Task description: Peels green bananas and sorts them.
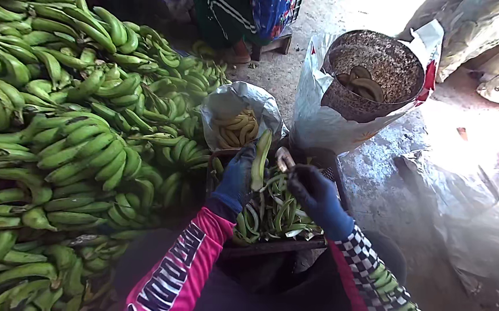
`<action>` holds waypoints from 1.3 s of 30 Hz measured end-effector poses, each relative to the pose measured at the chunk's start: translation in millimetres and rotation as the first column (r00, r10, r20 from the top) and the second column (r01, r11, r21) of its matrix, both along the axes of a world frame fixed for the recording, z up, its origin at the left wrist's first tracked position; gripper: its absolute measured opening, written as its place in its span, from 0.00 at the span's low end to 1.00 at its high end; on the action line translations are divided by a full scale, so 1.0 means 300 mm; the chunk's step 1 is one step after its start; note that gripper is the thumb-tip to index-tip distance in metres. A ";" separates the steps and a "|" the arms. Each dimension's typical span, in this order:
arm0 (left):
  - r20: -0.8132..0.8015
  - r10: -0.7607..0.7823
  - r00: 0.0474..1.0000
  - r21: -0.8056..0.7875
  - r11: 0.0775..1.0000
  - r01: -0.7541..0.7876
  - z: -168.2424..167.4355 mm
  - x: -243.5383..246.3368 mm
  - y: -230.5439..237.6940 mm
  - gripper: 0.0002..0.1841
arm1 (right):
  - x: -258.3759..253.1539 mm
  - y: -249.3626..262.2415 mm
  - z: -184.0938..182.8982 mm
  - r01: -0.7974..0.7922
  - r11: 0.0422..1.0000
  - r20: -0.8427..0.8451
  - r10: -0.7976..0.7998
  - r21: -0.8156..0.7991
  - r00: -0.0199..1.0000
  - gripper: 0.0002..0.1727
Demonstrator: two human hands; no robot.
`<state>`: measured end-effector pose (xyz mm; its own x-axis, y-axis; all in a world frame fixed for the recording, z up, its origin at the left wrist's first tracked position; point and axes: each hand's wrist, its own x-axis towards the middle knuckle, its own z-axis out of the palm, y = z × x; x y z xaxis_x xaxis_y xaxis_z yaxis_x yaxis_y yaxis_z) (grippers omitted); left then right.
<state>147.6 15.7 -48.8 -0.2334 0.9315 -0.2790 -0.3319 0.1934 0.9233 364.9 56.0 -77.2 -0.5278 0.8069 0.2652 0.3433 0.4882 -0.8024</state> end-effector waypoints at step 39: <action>-0.174 -0.143 0.974 0.117 0.979 0.165 0.011 -0.002 -0.028 0.19 | -0.037 0.030 -0.063 0.054 0.992 0.016 -0.056 0.110 0.998 0.23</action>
